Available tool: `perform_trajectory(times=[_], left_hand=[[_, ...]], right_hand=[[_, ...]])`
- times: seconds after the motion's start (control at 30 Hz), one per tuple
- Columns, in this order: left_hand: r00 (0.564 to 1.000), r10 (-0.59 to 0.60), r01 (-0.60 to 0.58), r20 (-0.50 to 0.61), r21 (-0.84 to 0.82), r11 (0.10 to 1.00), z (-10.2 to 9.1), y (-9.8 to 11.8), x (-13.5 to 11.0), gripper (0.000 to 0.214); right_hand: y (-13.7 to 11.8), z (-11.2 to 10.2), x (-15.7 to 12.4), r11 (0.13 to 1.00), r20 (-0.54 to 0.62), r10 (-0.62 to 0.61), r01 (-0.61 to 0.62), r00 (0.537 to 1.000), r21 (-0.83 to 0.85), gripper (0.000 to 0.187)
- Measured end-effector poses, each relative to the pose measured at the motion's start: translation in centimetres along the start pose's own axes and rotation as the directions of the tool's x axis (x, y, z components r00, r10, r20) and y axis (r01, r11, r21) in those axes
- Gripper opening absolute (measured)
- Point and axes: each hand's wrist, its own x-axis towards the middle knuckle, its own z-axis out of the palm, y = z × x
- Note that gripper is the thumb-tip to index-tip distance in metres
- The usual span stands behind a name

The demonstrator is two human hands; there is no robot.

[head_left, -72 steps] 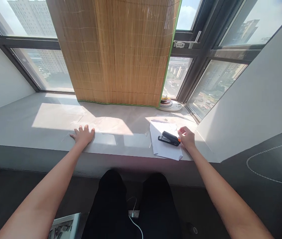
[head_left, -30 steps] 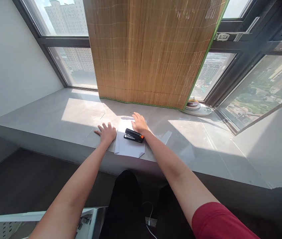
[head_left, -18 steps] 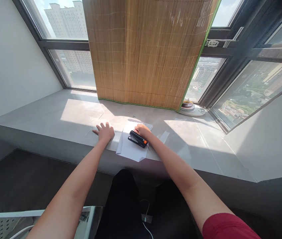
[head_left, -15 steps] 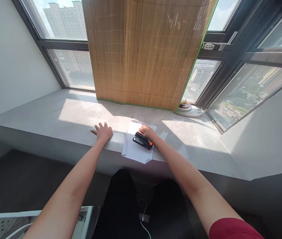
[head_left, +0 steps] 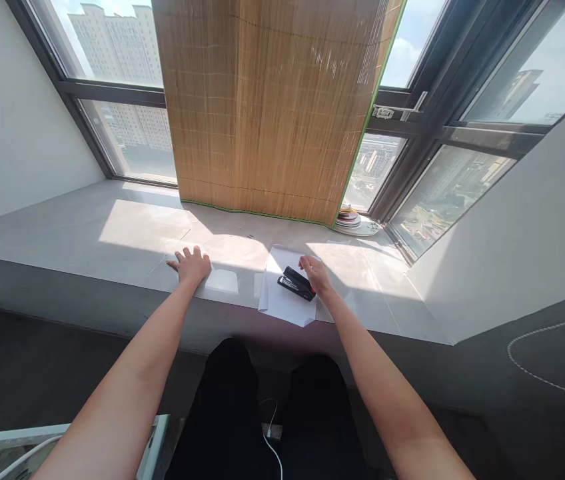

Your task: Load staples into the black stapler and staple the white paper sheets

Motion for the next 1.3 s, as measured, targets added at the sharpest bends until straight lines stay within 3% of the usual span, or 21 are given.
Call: perform_trajectory(times=[0.1,0.23,0.3,0.4,0.5,0.63,0.77,0.87,0.97,1.03,1.1,1.13,1.23,1.27,1.3], left_hand=[[1.000,-0.002,0.002,-0.012,0.007,1.000,0.2,0.0,0.2,0.059],[1.000,0.003,-0.003,-0.027,0.006,1.000,0.2,0.0,0.2,0.059],[0.999,0.008,-0.008,-0.034,0.002,1.000,0.2,-0.1,0.2,0.059],[1.000,0.020,-0.020,-0.018,-0.006,1.000,0.1,-0.1,0.2,0.060],[1.000,0.015,-0.015,-0.012,-0.010,1.000,0.1,-0.1,0.2,0.060],[1.000,0.009,-0.009,-0.016,0.001,1.000,0.2,0.1,0.3,0.058],[1.000,0.011,-0.011,-0.026,0.004,1.000,0.3,0.0,0.1,0.057],[0.998,0.006,-0.005,-0.065,0.008,1.000,0.0,0.1,-0.3,0.052],[0.984,0.114,-0.114,-0.140,0.009,0.993,-0.7,1.5,-1.3,0.044],[0.956,0.265,-0.269,-0.127,-0.015,0.963,-1.1,4.1,-2.5,0.040],[0.915,0.392,-0.400,-0.093,-0.084,0.913,-1.2,8.0,-4.2,0.041],[0.861,0.504,-0.508,-0.069,-0.134,0.851,-1.0,10.3,-5.3,0.042],[0.622,0.783,-0.757,0.006,-0.254,0.602,0.2,17.0,-8.9,0.046],[0.572,0.820,-0.786,0.035,-0.262,0.560,0.7,18.8,-10.1,0.052],[0.558,0.825,-0.787,0.085,-0.259,0.559,1.3,20.3,-11.2,0.062]], right_hand=[[-0.8,0.5,-3.3,0.997,0.028,-0.075,0.074,0.997,0.033,0.042],[-0.4,0.5,-5.1,1.000,-0.020,0.007,-0.006,1.000,0.028,0.041],[0.9,-0.9,-5.1,0.994,-0.151,0.066,-0.051,0.986,0.098,0.043],[4.4,-4.1,-5.2,0.987,-0.348,0.153,-0.128,0.925,0.095,0.052],[8.1,-6.6,-5.6,0.973,-0.428,0.217,-0.232,0.877,0.018,0.059],[9.8,-6.8,-6.0,0.957,-0.394,0.198,-0.264,0.897,-0.120,0.055],[8.5,-6.0,-5.9,0.933,-0.285,0.080,-0.172,0.955,-0.317,0.047],[8.0,-5.9,-6.0,0.919,-0.280,0.027,-0.134,0.960,-0.370,0.051],[8.2,-5.9,-6.0,0.920,-0.273,0.019,-0.124,0.962,-0.372,0.052],[8.4,-5.8,-5.9,0.926,-0.261,0.016,-0.113,0.965,-0.361,0.051],[8.6,-5.7,-5.8,0.931,-0.251,0.008,-0.099,0.968,-0.352,0.050],[8.7,-5.7,-5.7,0.932,-0.247,0.001,-0.090,0.969,-0.351,0.050],[8.8,-5.7,-5.7,0.932,-0.248,-0.024,-0.069,0.968,-0.356,0.050],[8.9,-5.7,-5.7,0.932,-0.249,-0.032,-0.061,0.968,-0.357,0.050],[9.1,-5.7,-5.7,0.933,-0.250,-0.043,-0.051,0.967,-0.356,0.049]])
